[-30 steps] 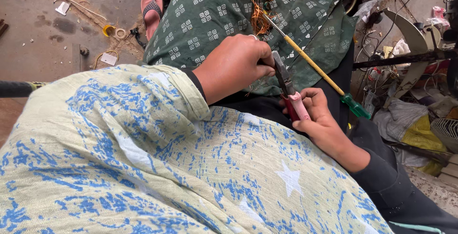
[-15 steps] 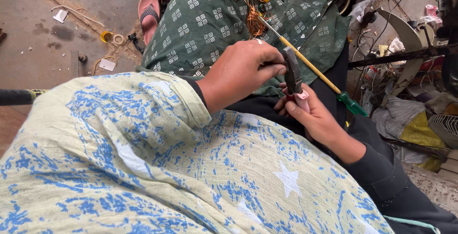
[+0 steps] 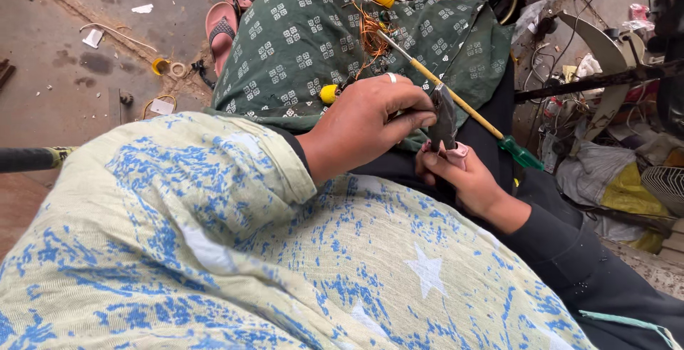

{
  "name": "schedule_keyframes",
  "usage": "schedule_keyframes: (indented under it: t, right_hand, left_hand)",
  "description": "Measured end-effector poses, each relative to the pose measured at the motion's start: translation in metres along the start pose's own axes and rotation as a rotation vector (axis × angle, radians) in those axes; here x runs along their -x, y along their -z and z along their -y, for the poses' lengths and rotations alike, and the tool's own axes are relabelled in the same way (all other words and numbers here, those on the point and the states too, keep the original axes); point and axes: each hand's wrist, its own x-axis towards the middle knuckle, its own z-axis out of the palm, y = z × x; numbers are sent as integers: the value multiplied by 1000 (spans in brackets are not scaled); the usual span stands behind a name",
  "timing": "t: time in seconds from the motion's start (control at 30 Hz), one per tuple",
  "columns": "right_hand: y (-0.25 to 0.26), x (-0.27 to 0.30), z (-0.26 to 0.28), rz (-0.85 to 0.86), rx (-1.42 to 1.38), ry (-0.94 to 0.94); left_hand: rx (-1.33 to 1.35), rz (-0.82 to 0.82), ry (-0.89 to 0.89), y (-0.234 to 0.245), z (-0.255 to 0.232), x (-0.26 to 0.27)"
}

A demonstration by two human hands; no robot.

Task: The person is repairing a small yellow electrical component by stripping copper wires with pliers and using a screwdriver to adjust internal connections. They repeatedly strip, twist, and insert the wires into the component while seated in a workshop environment.

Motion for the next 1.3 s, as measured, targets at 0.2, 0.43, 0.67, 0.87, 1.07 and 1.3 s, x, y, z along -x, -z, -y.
schedule_keyframes:
  t: [0.2,0.43,0.67,0.87,1.07,1.3]
  right_hand:
    - [3,-2,11,86,-75,-79]
    - [-13,-1,18,4,-57,62]
    - [-18,2,35,-118,242,191]
    - [-23,11,40,-224,387,200]
    - [-15,10,42,-238,278,53]
    - [-12,7,31,-191,372,170]
  left_hand:
    - [99,21,104,1,1,-2]
    - [31,-11,238,-1,5,-5]
    - [2,-8,263,0,14,-12]
    - [-19,6,262,-1,18,-8]
    - [-89,20,180,-3,24,-10]
    - [-204,64,98,-6,28,-7]
